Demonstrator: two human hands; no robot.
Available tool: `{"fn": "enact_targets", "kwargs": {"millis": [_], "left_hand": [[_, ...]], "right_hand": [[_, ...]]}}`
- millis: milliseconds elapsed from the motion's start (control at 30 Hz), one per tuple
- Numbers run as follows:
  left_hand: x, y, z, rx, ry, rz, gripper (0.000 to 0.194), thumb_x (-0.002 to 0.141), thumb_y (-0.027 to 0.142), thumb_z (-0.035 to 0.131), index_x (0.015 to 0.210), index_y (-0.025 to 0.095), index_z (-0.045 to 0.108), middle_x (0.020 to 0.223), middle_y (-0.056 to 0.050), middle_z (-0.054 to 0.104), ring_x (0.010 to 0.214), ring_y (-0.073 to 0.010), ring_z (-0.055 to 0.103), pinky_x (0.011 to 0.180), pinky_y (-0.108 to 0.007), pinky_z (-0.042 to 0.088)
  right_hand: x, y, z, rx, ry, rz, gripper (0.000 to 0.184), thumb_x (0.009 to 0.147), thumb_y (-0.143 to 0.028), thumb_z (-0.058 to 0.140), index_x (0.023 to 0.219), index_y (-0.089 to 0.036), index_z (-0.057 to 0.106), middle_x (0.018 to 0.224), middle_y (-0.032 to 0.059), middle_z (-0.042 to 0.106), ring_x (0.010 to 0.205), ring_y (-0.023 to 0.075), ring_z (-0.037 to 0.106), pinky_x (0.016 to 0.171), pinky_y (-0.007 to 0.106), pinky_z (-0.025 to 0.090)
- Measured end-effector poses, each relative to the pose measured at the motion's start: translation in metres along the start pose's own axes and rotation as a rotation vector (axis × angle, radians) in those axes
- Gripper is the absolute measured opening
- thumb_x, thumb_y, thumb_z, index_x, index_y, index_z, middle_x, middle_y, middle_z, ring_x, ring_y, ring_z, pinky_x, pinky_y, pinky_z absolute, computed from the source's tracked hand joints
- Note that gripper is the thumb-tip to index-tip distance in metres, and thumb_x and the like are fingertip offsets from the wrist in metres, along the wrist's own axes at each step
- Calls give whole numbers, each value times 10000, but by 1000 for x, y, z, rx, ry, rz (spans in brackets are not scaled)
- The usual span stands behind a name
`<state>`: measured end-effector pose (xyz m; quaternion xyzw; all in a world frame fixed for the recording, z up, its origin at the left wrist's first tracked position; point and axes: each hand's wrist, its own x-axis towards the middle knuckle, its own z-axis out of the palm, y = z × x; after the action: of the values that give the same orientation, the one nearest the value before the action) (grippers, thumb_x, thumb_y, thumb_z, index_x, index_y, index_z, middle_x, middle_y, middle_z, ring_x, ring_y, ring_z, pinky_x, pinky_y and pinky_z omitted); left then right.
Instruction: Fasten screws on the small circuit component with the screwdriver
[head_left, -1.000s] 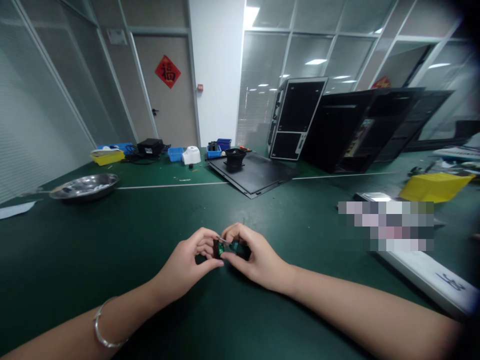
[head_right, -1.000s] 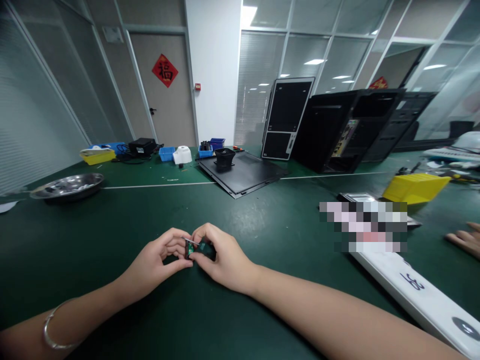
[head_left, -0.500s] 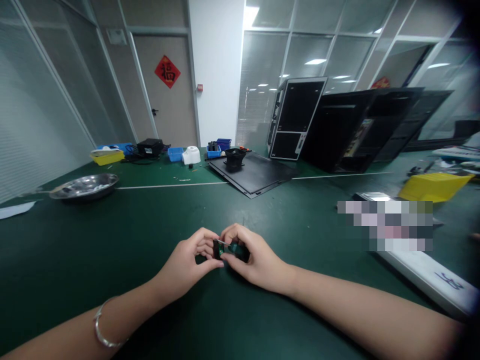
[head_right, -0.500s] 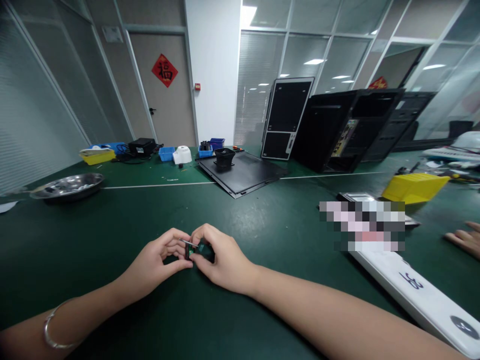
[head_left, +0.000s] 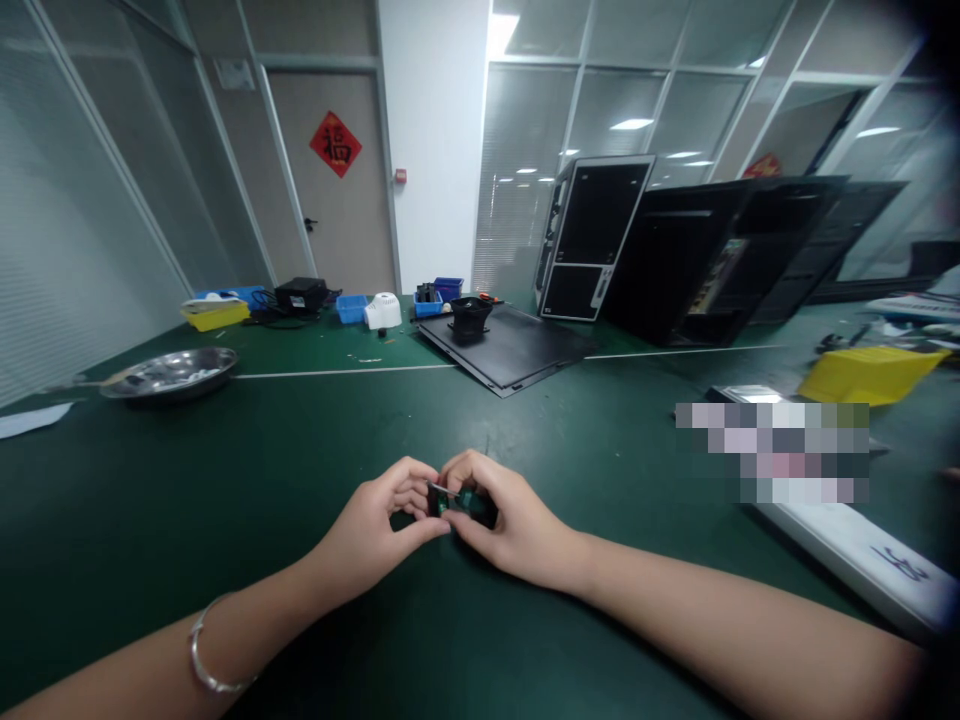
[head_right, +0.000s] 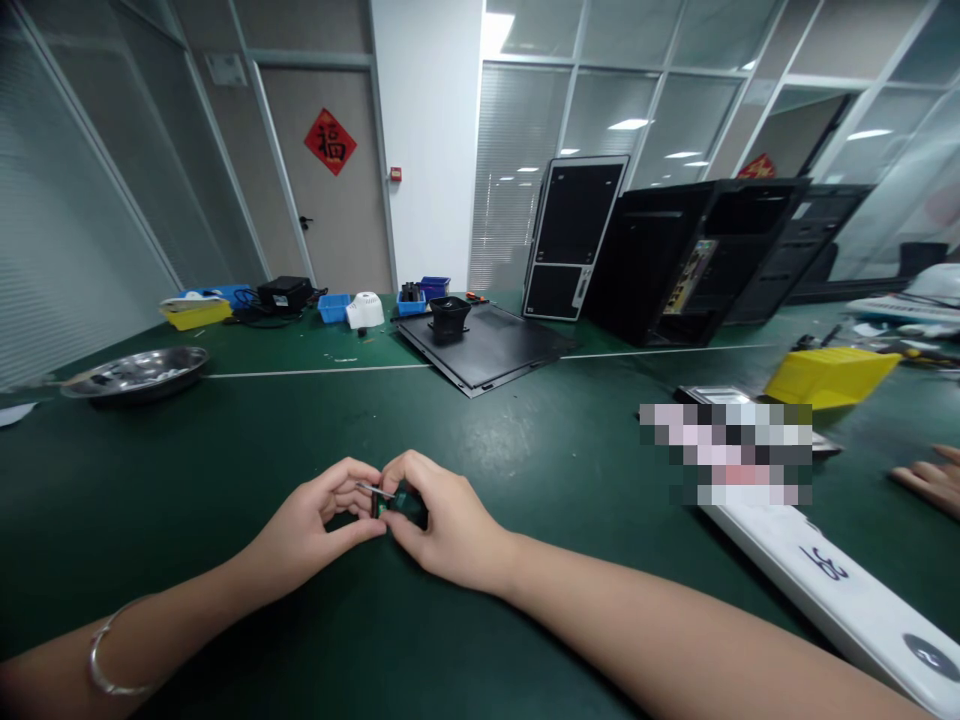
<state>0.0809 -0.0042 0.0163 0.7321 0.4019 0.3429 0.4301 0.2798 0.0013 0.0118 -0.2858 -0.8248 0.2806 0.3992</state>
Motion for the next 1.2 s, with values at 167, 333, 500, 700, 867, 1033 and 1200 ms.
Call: {"fn": "enact_targets", "kwargs": {"millis": [167, 333, 500, 700, 867, 1033, 1200], "left_hand": [[1, 4, 0, -18, 7, -3, 163, 878, 286, 579, 996, 175, 563, 915, -38, 634, 844, -168, 645, 777, -307, 516], [1, 3, 0, -28, 17, -3, 150, 863, 271, 582, 973, 174, 548, 883, -35, 630, 831, -170, 636, 764, -308, 505], [1, -3, -1, -67, 27, -8, 164, 867, 271, 582, 987, 169, 537, 881, -44, 635, 836, -177, 636, 789, -331, 498], [3, -9, -4, -116, 31, -28, 183, 871, 292, 591, 993, 167, 534, 905, -55, 638, 873, -191, 636, 817, -353, 494], [5, -5, -6, -216, 63, -37, 180, 906, 319, 528, 1012, 177, 497, 952, -63, 646, 872, -173, 627, 834, -350, 501], [5, -9, -5, -137, 101, -30, 261, 849, 283, 622, 1064, 197, 501, 997, -55, 630, 1018, -205, 613, 898, -348, 491], [5, -13, -6, -24, 157, 17, 274, 877, 290, 567, 1135, 201, 593, 1122, -84, 616, 1085, -226, 594, 930, -367, 490]], "right_hand": [[-1, 1, 1, -1, -7, -14, 197, 829, -101, 584, 949, -222, 485, 983, 29, 600, 872, 151, 578, 780, 284, 467], [-1, 1, 0, 22, -4, -53, 189, 851, -113, 595, 966, -222, 493, 1001, 37, 598, 906, 155, 582, 809, 290, 474], [1, 1, -1, 30, 58, -96, 154, 859, -109, 588, 941, -213, 509, 983, 42, 584, 895, 153, 569, 817, 298, 472], [2, 1, -2, 35, 85, -68, 127, 863, -111, 578, 934, -203, 528, 951, 37, 580, 864, 148, 559, 795, 290, 462], [2, 2, -4, -20, 85, 37, 137, 864, -139, 577, 978, -206, 542, 938, 28, 583, 805, 144, 523, 742, 286, 448], [2, 6, -6, -26, 67, 126, 215, 875, -155, 570, 1081, -214, 556, 974, 22, 611, 797, 136, 532, 739, 280, 456], [3, 10, -8, 8, 15, 80, 276, 910, -169, 538, 1178, -223, 576, 1034, 33, 664, 888, 148, 603, 790, 286, 480]]}}
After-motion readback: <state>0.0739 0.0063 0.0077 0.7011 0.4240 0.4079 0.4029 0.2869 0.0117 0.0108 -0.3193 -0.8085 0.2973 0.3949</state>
